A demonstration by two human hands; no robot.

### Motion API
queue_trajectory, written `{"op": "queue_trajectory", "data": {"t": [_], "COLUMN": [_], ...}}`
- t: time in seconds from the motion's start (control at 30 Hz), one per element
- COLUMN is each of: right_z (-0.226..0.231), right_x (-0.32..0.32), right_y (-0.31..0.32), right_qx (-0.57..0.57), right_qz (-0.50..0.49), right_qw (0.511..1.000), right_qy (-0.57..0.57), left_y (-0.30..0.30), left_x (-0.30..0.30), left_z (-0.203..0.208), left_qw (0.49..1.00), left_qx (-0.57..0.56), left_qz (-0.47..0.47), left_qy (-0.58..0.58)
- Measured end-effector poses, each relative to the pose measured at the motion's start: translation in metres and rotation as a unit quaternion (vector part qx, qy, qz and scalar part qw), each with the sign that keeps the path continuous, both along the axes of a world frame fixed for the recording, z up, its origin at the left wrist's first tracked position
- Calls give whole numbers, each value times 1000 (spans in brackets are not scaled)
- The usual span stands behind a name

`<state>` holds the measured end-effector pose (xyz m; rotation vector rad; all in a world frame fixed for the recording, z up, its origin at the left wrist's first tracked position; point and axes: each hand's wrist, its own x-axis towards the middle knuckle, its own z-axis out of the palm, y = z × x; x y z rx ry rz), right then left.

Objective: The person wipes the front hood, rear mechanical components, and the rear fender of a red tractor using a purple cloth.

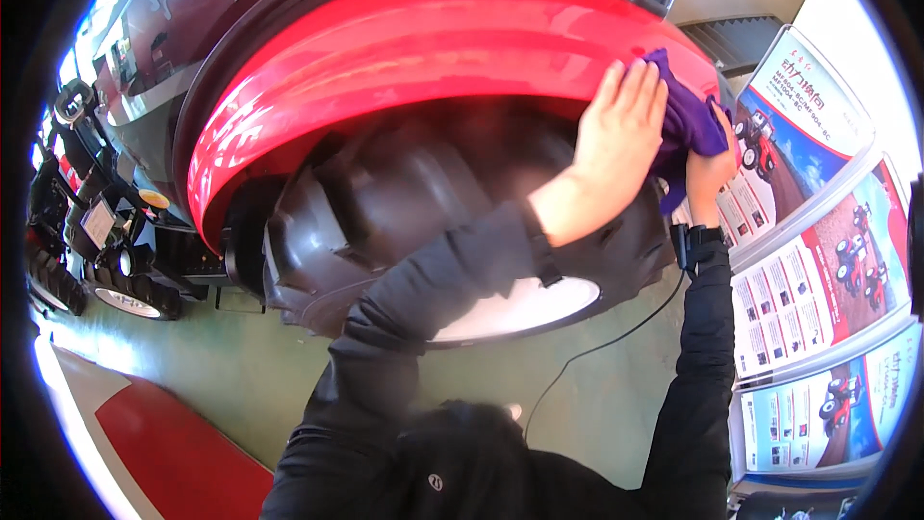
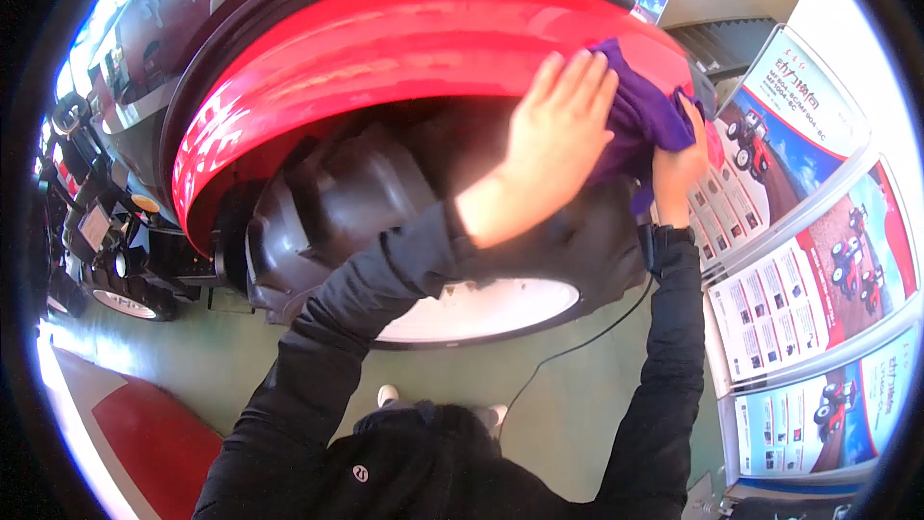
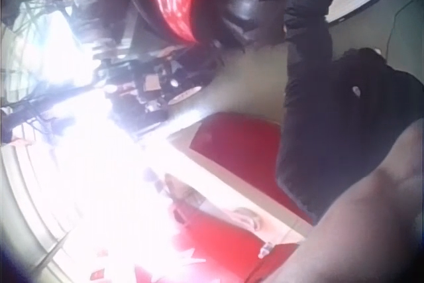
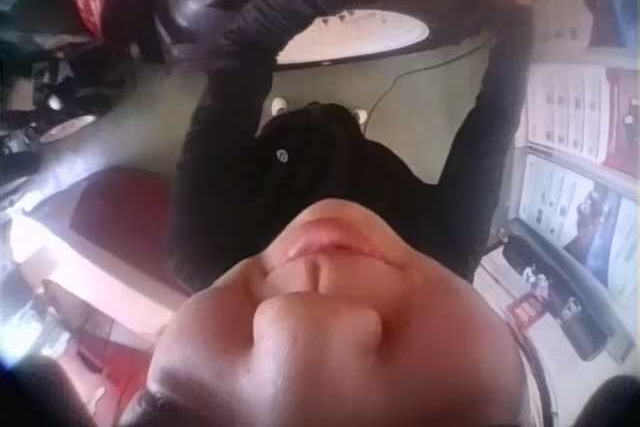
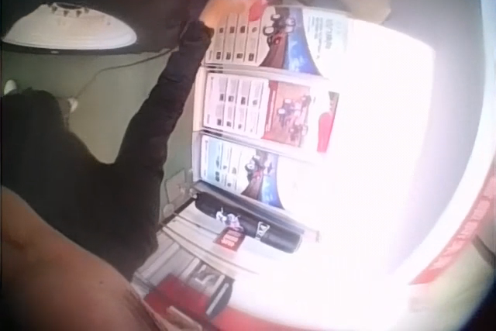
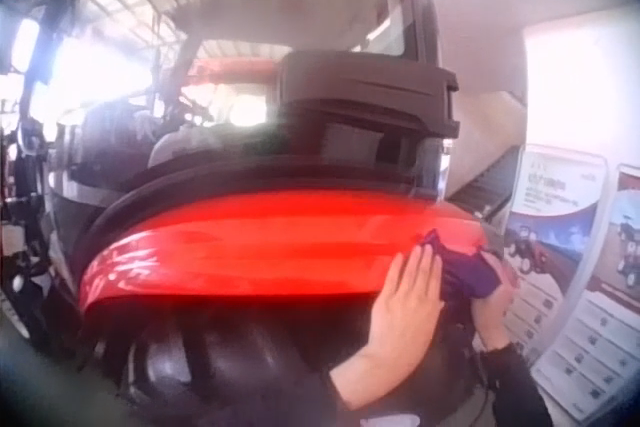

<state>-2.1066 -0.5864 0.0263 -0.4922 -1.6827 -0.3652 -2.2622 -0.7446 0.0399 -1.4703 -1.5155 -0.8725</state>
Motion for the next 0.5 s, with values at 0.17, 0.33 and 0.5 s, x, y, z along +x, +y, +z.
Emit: {"op": "queue_trajectory", "data": {"t": [0.17,0.33,0.5], "right_z": [13,32,43], "right_x": [-78,-171,-261], "right_y": [-83,-188,-263], "right_qx": [-77,24,-17], "right_qz": [83,116,119], "right_qw": [992,983,939], "right_qy": [49,-140,-323], "left_y": [-89,-182,-244], "left_x": [-75,-181,-311], "left_z": [-6,-24,-99], "left_qw": [998,973,923], "left_qx": [28,59,125], "left_qz": [-11,191,292], "left_qy": [-60,-115,-216]}}
